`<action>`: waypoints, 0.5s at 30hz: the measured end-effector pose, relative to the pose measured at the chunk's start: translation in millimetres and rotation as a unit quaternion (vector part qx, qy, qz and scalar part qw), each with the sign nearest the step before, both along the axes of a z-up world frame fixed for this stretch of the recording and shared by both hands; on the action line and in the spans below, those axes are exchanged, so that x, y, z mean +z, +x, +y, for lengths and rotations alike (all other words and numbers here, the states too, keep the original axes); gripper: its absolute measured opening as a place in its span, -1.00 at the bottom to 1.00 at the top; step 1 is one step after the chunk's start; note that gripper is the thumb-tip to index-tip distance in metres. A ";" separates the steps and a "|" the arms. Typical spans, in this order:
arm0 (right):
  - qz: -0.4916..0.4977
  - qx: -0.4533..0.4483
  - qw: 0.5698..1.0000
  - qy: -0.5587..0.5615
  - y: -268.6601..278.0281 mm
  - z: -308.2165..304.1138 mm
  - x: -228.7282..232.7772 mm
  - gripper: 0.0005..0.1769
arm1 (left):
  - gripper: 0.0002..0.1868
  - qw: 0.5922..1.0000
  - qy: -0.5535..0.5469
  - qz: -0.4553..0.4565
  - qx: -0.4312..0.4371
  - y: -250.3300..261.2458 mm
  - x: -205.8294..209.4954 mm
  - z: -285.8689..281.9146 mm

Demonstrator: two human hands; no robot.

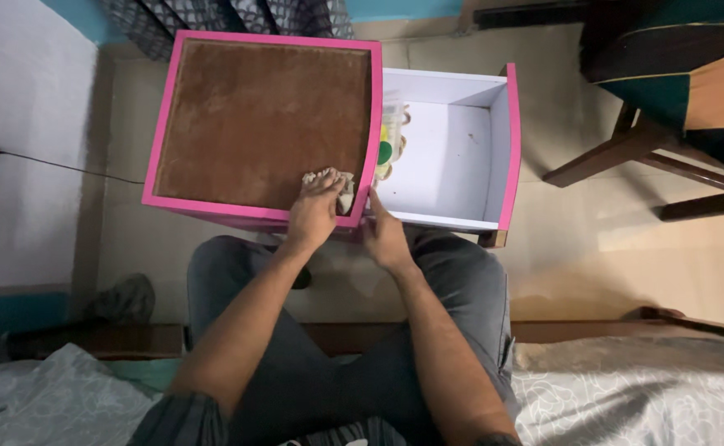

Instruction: The person sits on the floor and wipes the top surface of a pink wooden nightstand with a cloth. They spray a cleaning solution from a bottle onto the cloth and continue wiping the surface thoroughly. The person also wipes the edges and the side of the nightstand.

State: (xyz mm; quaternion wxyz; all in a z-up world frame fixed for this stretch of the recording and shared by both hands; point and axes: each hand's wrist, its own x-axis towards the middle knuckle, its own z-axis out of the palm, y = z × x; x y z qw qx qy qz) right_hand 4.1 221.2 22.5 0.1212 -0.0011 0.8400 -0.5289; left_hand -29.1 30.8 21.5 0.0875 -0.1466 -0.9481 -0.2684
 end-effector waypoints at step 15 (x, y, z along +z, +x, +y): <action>0.082 -0.053 0.994 0.057 -100.8 6.6 -139.3 -0.47 | -0.49 0.999 -0.040 0.033 -0.001 4.5 12.3 4.9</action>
